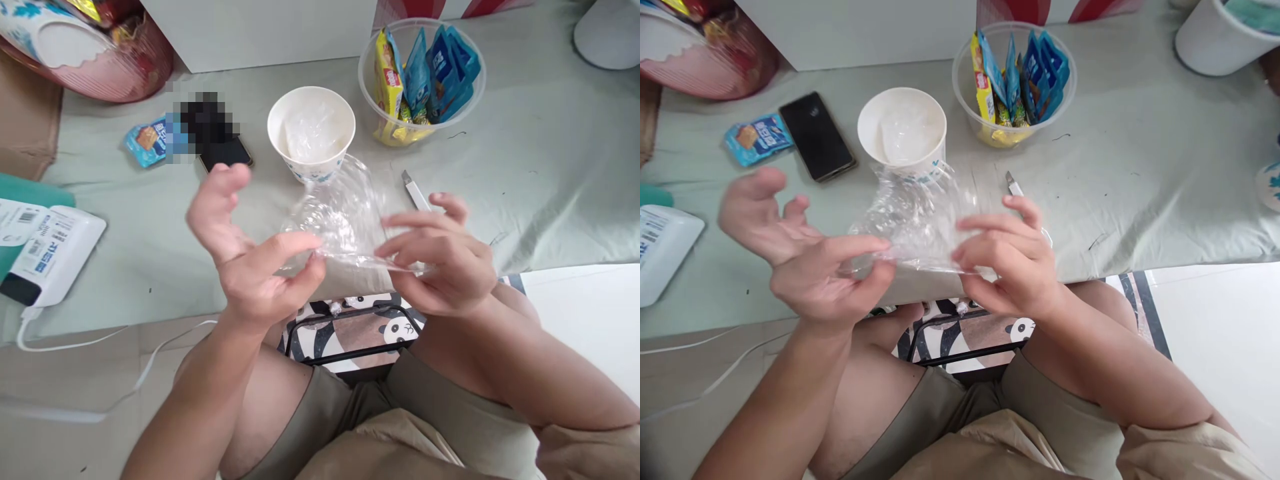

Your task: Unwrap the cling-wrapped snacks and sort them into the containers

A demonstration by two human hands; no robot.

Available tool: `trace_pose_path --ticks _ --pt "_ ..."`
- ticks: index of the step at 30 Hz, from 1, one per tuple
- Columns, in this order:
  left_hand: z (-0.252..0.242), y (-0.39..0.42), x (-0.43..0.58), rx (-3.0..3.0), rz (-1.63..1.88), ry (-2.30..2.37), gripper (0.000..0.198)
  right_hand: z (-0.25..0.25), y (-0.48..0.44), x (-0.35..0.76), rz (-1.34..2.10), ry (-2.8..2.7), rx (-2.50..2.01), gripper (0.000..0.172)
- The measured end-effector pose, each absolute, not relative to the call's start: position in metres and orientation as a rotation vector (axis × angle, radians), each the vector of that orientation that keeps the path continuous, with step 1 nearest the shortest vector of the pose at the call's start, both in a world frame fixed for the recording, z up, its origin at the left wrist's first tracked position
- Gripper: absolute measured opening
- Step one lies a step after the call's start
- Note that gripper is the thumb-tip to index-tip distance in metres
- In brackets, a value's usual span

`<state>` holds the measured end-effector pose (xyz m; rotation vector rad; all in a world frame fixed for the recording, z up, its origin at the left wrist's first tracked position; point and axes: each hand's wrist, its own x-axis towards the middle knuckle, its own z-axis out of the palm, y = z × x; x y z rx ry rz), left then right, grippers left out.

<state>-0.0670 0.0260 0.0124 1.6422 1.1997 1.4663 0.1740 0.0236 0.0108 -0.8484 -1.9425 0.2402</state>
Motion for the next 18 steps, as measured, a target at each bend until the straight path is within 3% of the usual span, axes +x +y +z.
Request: trace_pose_path --ticks 4,6,8,9,11,13,15,18 --pt "0.018 0.018 -0.055 1.793 1.581 1.059 0.008 0.009 0.019 0.174 0.755 -1.666 -0.924 0.010" --pt "0.016 0.019 -0.049 1.518 1.533 1.109 0.003 0.007 0.023 0.171 1.002 -1.461 -1.049 0.037" --pt "0.013 0.024 -0.046 1.254 1.427 1.180 0.015 0.007 0.029 0.168 1.261 -1.340 -1.070 0.061" --pt "0.012 0.028 -0.046 1.158 1.368 1.208 0.021 0.007 0.032 0.167 1.391 -1.313 -1.046 0.064" --pt "0.010 0.035 -0.048 1.015 1.298 1.220 0.029 0.007 0.037 0.165 1.621 -1.292 -1.022 0.053" --pt "0.012 0.040 -0.051 0.862 1.279 1.178 0.035 0.006 0.038 0.163 1.752 -1.269 -1.062 0.032" --pt "0.015 0.042 -0.052 0.714 1.208 1.102 0.045 0.004 0.036 0.163 1.762 -1.208 -1.125 0.017" --pt "0.016 0.042 -0.051 0.625 0.986 1.084 0.057 0.000 0.034 0.161 1.685 -1.090 -1.135 0.009"
